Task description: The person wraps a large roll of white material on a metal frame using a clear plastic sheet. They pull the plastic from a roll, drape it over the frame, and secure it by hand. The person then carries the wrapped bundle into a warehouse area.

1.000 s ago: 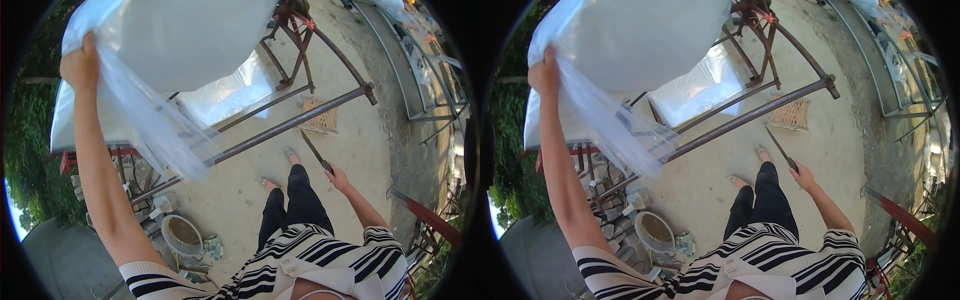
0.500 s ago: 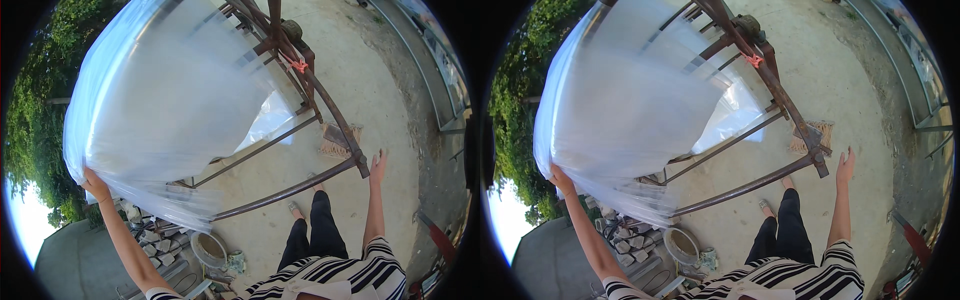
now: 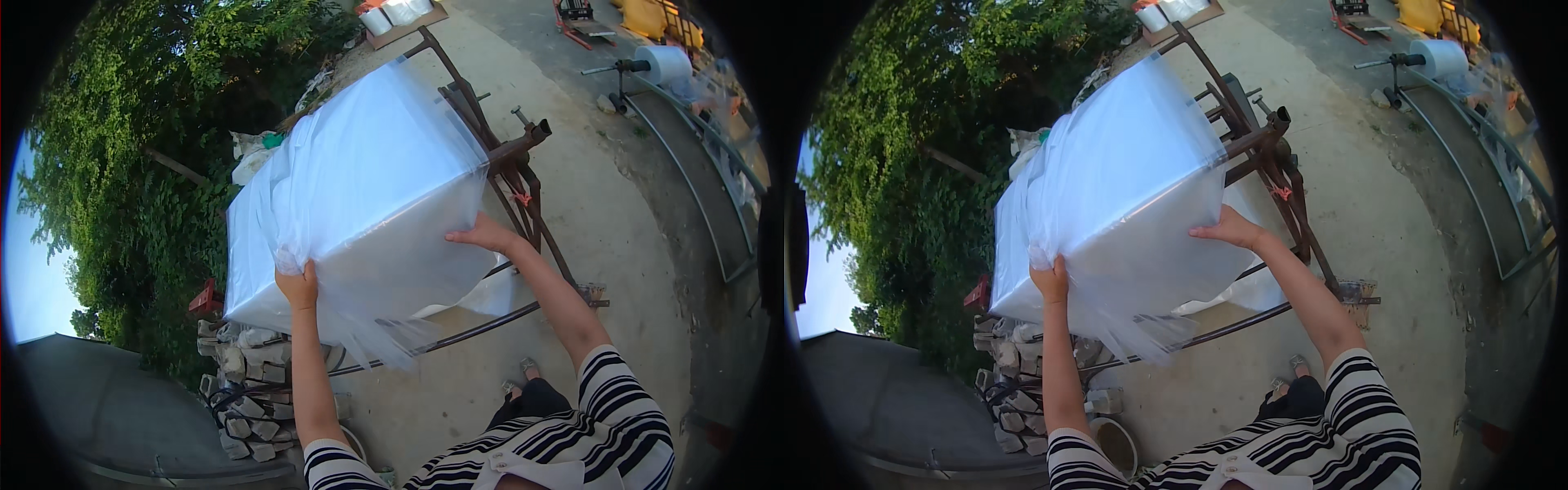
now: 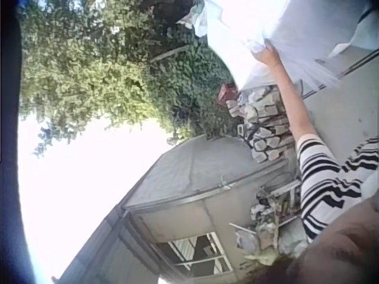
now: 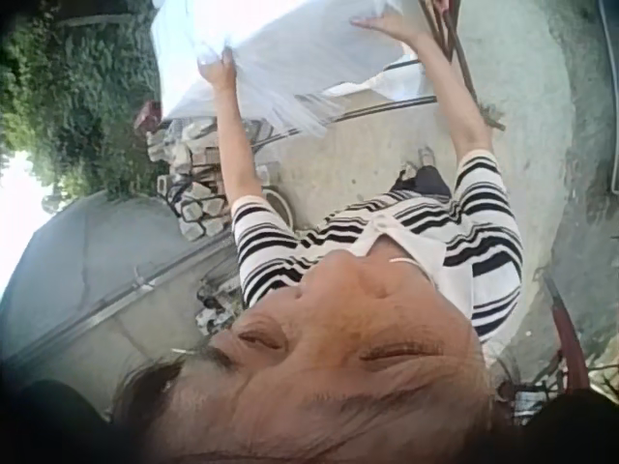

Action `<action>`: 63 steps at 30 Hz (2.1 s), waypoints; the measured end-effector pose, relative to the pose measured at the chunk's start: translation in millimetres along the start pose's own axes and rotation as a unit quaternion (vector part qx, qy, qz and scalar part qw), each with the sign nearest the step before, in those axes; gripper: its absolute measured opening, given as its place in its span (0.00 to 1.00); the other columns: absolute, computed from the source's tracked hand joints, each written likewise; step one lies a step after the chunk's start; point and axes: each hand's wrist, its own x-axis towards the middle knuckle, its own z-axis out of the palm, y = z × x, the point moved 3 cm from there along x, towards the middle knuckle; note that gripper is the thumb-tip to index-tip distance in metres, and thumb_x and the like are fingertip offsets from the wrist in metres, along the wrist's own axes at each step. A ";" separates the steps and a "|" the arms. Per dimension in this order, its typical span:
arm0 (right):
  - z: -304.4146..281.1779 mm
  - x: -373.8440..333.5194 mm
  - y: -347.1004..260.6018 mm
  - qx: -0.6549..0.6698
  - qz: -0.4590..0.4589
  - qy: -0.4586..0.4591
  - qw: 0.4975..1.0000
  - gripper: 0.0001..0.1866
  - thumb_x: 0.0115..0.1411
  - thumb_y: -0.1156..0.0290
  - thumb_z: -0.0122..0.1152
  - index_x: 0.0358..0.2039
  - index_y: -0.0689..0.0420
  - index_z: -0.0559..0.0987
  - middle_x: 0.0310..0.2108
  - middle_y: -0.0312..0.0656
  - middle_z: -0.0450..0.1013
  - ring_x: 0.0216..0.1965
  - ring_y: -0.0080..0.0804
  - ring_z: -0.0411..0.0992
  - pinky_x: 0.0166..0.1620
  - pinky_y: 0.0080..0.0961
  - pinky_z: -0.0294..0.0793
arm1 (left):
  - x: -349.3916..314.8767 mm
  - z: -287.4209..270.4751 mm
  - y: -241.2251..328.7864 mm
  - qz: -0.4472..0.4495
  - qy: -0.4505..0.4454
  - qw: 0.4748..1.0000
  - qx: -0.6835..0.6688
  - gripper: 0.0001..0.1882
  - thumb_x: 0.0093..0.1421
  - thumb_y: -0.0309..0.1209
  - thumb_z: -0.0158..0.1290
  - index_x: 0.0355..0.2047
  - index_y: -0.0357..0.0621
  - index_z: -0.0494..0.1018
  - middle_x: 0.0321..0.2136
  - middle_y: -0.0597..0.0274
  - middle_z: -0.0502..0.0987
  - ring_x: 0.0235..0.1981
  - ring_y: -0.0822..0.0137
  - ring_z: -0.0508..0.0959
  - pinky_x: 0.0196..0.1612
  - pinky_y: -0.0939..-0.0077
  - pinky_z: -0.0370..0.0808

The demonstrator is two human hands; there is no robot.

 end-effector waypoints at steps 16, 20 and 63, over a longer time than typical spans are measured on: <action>97.9 -155.9 49.3 -0.143 -0.027 0.136 0.980 0.18 0.53 0.59 0.61 0.30 0.64 0.77 0.22 0.49 0.74 0.24 0.40 0.73 0.31 0.31 0.71 | 38.3 -161.7 -25.5 -0.231 0.092 0.968 -0.040 0.23 0.51 0.33 0.57 0.44 0.35 0.66 0.36 0.62 0.70 0.32 0.70 0.71 0.36 0.73 0.67; 94.2 -172.8 62.5 -0.254 -0.073 0.124 0.957 0.15 0.53 0.62 0.59 0.30 0.63 0.76 0.23 0.53 0.73 0.26 0.49 0.72 0.31 0.36 0.71 | -50.8 -131.0 153.5 -0.225 -0.128 0.948 -0.186 0.20 0.55 0.31 0.54 0.46 0.38 0.65 0.36 0.63 0.70 0.30 0.74 0.70 0.28 0.77 0.68; 265.4 -122.1 102.8 -0.072 -0.082 -0.214 0.971 0.14 0.58 0.62 0.52 0.37 0.59 0.77 0.34 0.45 0.75 0.33 0.36 0.74 0.38 0.29 0.72 | -113.4 -315.1 229.4 -0.007 -0.078 0.964 0.255 0.11 0.33 0.18 0.46 0.22 0.38 0.66 0.18 0.53 0.67 0.20 0.50 0.69 0.23 0.62 0.65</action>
